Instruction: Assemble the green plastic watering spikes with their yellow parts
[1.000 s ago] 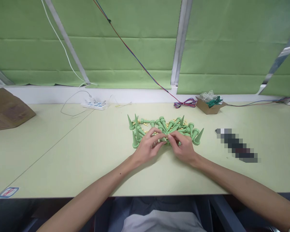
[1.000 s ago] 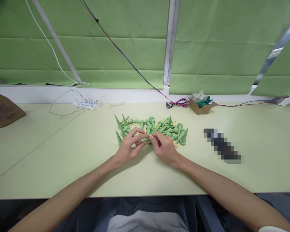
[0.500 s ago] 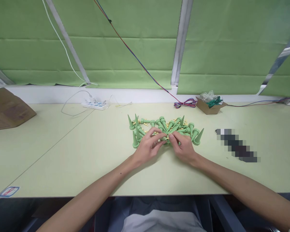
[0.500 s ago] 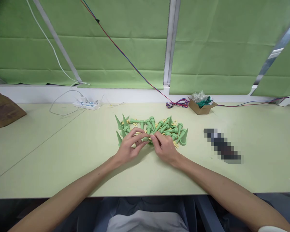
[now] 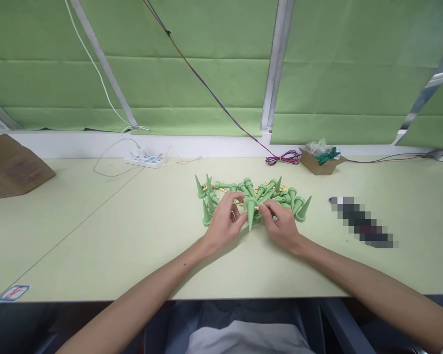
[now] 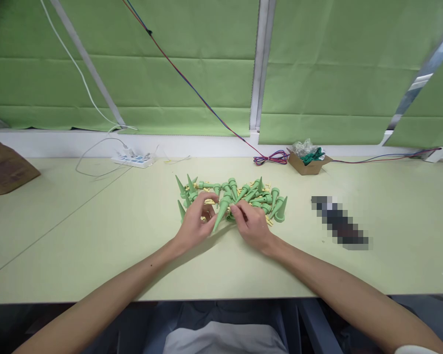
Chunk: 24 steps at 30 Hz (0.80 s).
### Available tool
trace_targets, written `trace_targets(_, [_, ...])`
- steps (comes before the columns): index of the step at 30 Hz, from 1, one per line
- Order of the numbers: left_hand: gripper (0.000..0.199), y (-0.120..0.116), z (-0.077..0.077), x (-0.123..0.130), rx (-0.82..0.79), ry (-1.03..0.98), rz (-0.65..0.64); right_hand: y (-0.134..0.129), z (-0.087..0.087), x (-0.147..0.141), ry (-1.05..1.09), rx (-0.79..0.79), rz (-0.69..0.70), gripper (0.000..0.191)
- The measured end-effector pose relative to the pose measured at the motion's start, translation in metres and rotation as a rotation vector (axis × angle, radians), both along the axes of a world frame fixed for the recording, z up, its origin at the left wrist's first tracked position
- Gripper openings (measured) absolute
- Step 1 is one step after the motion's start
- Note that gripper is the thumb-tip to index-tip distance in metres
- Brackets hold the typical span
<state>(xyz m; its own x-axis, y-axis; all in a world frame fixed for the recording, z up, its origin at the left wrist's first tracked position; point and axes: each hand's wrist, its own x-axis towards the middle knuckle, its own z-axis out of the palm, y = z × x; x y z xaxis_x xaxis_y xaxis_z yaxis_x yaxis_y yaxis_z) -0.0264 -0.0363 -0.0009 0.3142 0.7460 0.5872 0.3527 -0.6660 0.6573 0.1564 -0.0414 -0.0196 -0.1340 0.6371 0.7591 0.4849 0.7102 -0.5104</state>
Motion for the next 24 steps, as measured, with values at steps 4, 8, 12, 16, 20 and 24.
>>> trace_targets(4, [0.015,-0.001,0.004,0.001,-0.191,-0.068,0.021,0.0,0.0,0.0,0.044,-0.004,0.01,0.023])
trace_targets(8, [0.038,-0.002,0.008,0.001,-0.349,-0.064,-0.071,0.001,0.001,0.0,0.043,0.025,0.031,0.021])
trace_targets(12, [0.043,-0.003,0.009,0.001,-0.426,-0.069,-0.156,0.001,0.001,0.0,0.007,0.044,0.066,0.02])
trace_targets(16, [0.042,-0.002,0.008,0.001,-0.435,-0.058,-0.18,0.001,0.0,0.001,-0.008,0.048,0.075,0.02])
trace_targets(20, [0.037,-0.003,0.009,0.0,-0.408,-0.006,-0.161,0.002,-0.002,0.002,-0.017,0.038,0.09,0.018])
trace_targets(24, [0.036,-0.004,0.012,0.0,-0.312,0.045,-0.118,0.002,-0.003,0.003,-0.015,0.022,0.121,0.017])
